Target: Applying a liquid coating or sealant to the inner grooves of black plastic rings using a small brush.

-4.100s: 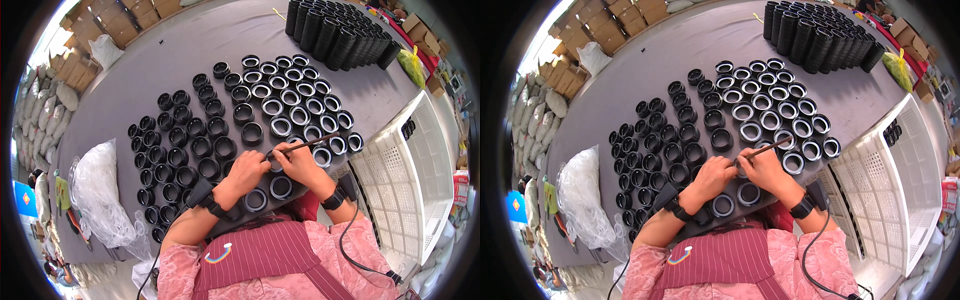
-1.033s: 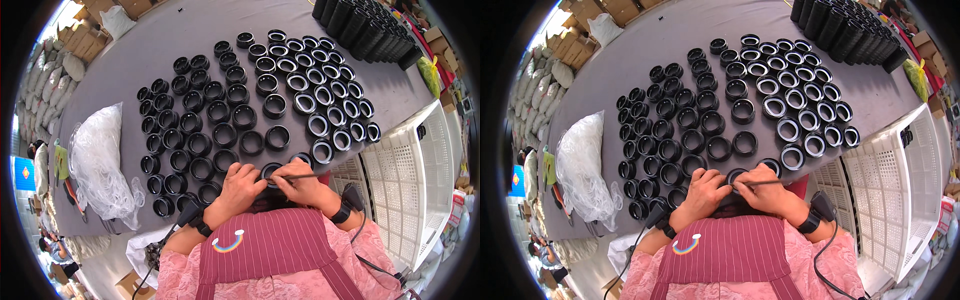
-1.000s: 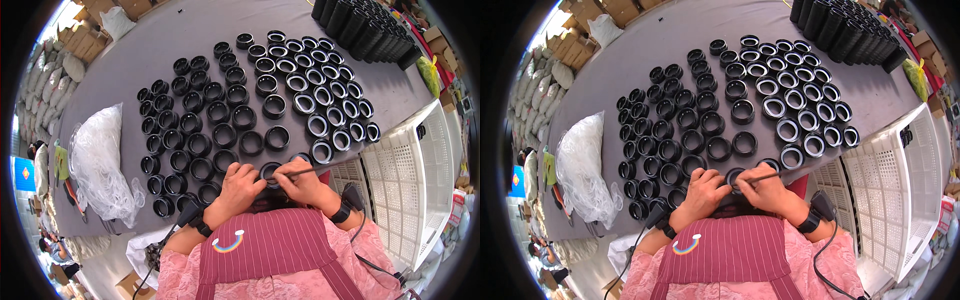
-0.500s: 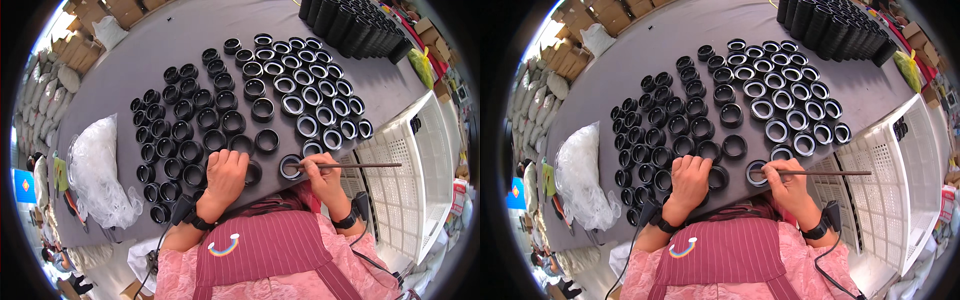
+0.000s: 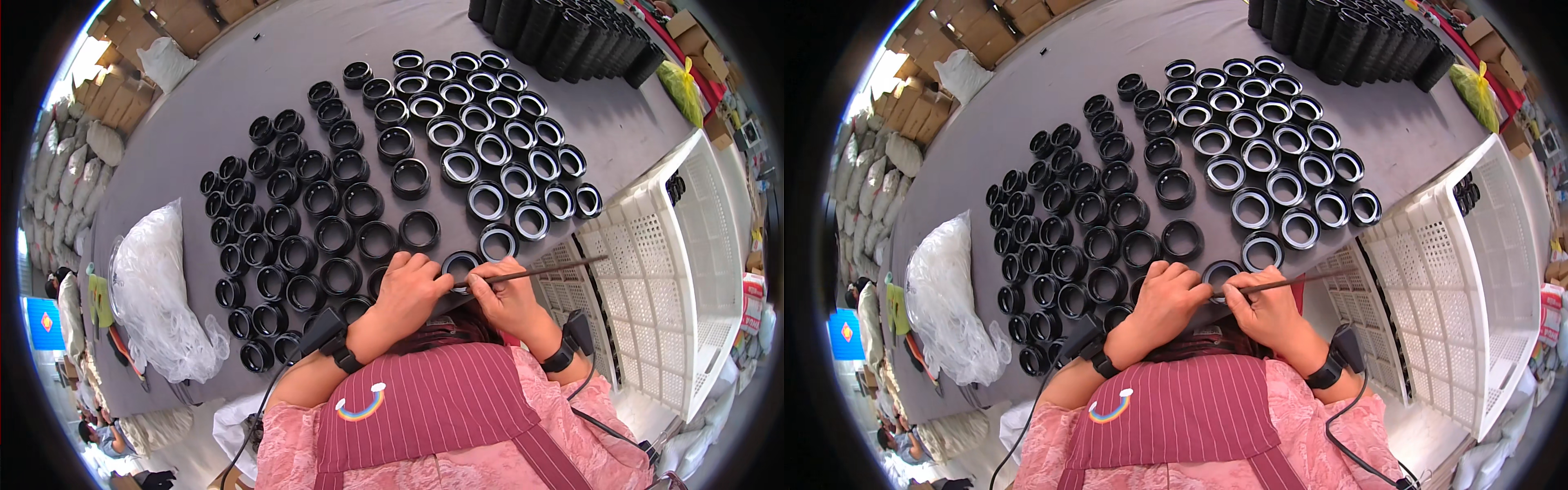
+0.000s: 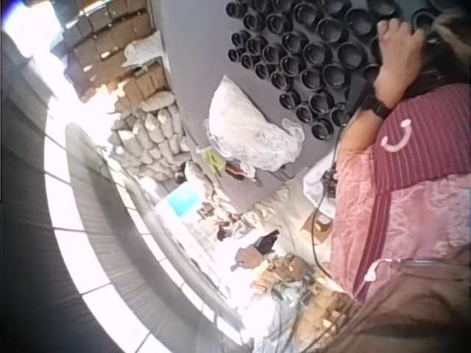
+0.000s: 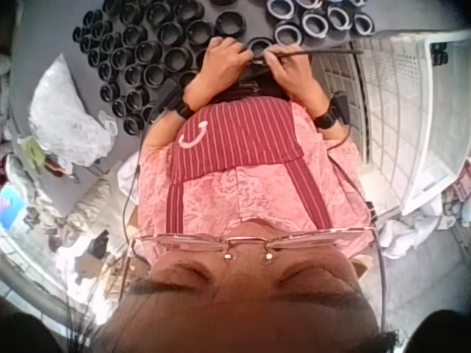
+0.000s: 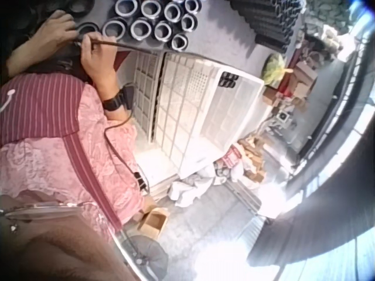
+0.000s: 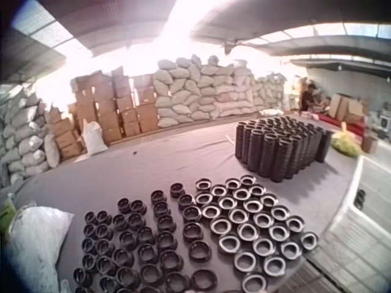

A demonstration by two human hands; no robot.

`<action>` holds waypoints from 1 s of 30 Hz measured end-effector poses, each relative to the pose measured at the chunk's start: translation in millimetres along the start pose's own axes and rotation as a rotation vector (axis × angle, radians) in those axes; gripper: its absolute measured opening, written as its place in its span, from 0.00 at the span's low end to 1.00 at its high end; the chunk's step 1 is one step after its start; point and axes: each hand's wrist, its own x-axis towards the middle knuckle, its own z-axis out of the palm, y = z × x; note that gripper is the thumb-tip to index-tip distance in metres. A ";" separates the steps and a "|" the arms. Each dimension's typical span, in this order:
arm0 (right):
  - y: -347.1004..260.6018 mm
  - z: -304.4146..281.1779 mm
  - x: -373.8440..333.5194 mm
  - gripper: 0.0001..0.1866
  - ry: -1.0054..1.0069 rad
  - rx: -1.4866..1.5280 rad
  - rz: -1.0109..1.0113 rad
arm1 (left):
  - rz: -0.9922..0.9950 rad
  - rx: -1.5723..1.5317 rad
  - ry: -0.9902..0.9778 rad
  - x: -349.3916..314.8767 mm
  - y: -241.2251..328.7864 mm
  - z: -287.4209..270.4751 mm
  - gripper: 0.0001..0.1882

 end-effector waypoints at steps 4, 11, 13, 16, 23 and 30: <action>-1.3 -9.0 4.6 0.05 -0.096 -0.098 0.088 | 0.026 -0.018 0.018 -0.3 -3.5 4.7 0.04; -0.2 -12.1 26.8 0.05 0.029 -0.342 -0.040 | 0.065 -0.076 0.025 8.0 -10.6 7.7 0.04; 3.5 -5.0 31.9 0.04 0.093 -0.292 -0.089 | 0.088 -0.078 0.044 13.9 -14.0 8.7 0.03; 0.9 12.2 28.1 0.00 0.013 -0.102 -0.162 | 0.070 -0.064 0.065 7.9 -7.8 7.1 0.02; 31.5 -4.2 11.8 0.08 -0.160 -0.021 0.097 | 0.092 0.003 0.270 9.6 -1.9 39.4 0.05; 80.6 10.3 22.9 0.15 -0.191 0.029 0.033 | 0.040 0.249 0.361 -0.3 -2.5 53.6 0.08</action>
